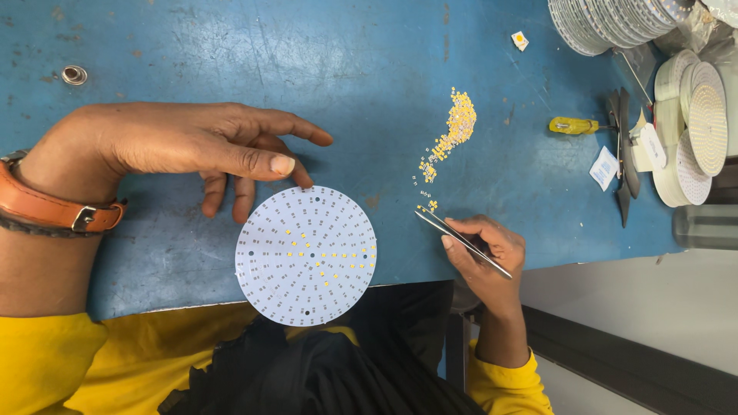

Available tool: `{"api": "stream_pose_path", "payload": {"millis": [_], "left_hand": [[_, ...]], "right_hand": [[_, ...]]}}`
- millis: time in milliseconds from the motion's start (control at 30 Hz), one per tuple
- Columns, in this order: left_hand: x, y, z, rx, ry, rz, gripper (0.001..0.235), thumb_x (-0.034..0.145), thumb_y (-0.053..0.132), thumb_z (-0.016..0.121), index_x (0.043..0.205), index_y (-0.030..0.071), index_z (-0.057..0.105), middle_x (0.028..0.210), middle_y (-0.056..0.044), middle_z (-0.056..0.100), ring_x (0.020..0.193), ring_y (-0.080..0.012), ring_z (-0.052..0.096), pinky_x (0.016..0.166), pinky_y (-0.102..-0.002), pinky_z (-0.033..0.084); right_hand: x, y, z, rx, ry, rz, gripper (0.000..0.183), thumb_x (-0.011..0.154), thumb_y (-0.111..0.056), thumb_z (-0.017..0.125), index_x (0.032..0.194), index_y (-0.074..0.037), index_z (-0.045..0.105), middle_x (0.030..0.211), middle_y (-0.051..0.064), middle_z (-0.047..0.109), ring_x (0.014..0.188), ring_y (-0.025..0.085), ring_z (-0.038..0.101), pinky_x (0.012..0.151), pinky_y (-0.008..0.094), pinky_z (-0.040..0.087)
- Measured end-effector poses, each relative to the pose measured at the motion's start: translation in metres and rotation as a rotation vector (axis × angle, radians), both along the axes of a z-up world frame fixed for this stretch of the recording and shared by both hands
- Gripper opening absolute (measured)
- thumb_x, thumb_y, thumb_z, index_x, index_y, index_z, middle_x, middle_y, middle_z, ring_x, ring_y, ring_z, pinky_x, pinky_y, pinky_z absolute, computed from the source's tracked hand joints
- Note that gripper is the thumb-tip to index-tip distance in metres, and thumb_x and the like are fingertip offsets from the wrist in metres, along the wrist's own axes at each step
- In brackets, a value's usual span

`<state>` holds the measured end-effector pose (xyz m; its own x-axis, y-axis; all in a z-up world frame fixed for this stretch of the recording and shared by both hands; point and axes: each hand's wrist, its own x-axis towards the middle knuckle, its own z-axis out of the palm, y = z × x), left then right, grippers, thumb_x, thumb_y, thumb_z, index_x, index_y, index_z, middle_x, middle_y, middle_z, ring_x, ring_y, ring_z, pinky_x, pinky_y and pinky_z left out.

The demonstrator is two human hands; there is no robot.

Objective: The person uses tweezers to pick up small yellow LED components from a pile on the table and places them into designated holes on a circular LED board. The person repeats this action throughout the clip, filling multiple holes on the board.

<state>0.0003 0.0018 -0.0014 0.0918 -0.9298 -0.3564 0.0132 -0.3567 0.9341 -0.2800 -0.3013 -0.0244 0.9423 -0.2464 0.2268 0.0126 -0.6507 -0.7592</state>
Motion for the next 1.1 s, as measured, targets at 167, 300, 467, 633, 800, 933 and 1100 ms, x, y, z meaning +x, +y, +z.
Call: {"api": "stream_pose_path", "payload": {"millis": [167,300,467,633,800,933,1100], "left_hand": [[0.0,0.0,0.0,-0.021,-0.009,-0.013,0.094,0.08,0.061,0.057,0.159,0.016,0.035,0.123,-0.016,0.067,0.065,-0.0251,0.084,0.039,-0.035,0.064],[0.001,0.002,0.002,-0.06,0.02,-0.042,0.097,0.078,0.064,0.059,0.159,0.017,0.033,0.13,-0.016,0.066,0.067,-0.025,0.08,0.043,-0.033,0.063],[-0.004,0.007,0.001,-0.087,-0.04,0.026,0.096,0.078,0.067,0.059,0.154,0.013,0.036,0.124,-0.017,0.072,0.066,-0.0246,0.081,0.042,-0.032,0.063],[-0.008,0.008,0.005,-0.085,-0.069,0.062,0.095,0.078,0.067,0.059,0.151,0.01,0.037,0.121,-0.02,0.072,0.064,-0.0258,0.082,0.041,-0.032,0.063],[-0.008,0.009,0.004,-0.07,-0.095,0.079,0.095,0.078,0.066,0.059,0.152,0.011,0.038,0.122,-0.021,0.072,0.063,-0.0271,0.082,0.041,-0.033,0.064],[-0.007,0.008,0.001,-0.074,-0.079,0.068,0.097,0.077,0.067,0.059,0.152,0.011,0.037,0.122,-0.021,0.072,0.064,-0.0262,0.082,0.041,-0.033,0.064],[-0.002,0.005,0.003,-0.107,-0.034,-0.01,0.1,0.077,0.068,0.058,0.157,0.013,0.033,0.126,-0.018,0.07,0.067,-0.0247,0.081,0.043,-0.034,0.064]], "right_hand": [[0.0,-0.001,-0.001,-0.024,-0.004,-0.011,0.018,0.089,-0.001,0.078,0.106,0.003,0.073,0.088,0.007,0.073,0.069,0.006,0.061,0.06,0.019,0.045],[-0.007,0.009,0.0,0.007,-0.013,0.045,0.015,0.09,-0.004,0.076,0.104,0.003,0.073,0.088,0.007,0.072,0.073,0.009,0.064,0.065,0.021,0.048],[-0.011,0.055,-0.009,-0.022,-0.041,0.201,0.018,0.078,-0.009,0.079,0.091,0.003,0.074,0.076,0.008,0.07,0.059,0.01,0.058,0.054,0.022,0.041],[0.0,0.066,-0.008,-0.007,-0.088,0.399,0.018,0.084,-0.009,0.079,0.096,0.002,0.071,0.083,0.01,0.072,0.071,0.015,0.069,0.063,0.025,0.052],[0.002,0.068,-0.005,-0.015,-0.057,0.364,0.02,0.082,-0.008,0.081,0.096,0.003,0.072,0.084,0.01,0.073,0.07,0.016,0.07,0.061,0.025,0.052],[0.002,0.069,-0.006,-0.036,-0.08,0.376,0.019,0.083,-0.007,0.08,0.097,0.003,0.072,0.085,0.01,0.073,0.073,0.016,0.071,0.064,0.026,0.053],[-0.005,0.053,-0.004,0.002,-0.07,0.282,0.018,0.081,-0.006,0.078,0.096,0.003,0.072,0.083,0.009,0.072,0.066,0.012,0.065,0.059,0.022,0.047]]}}
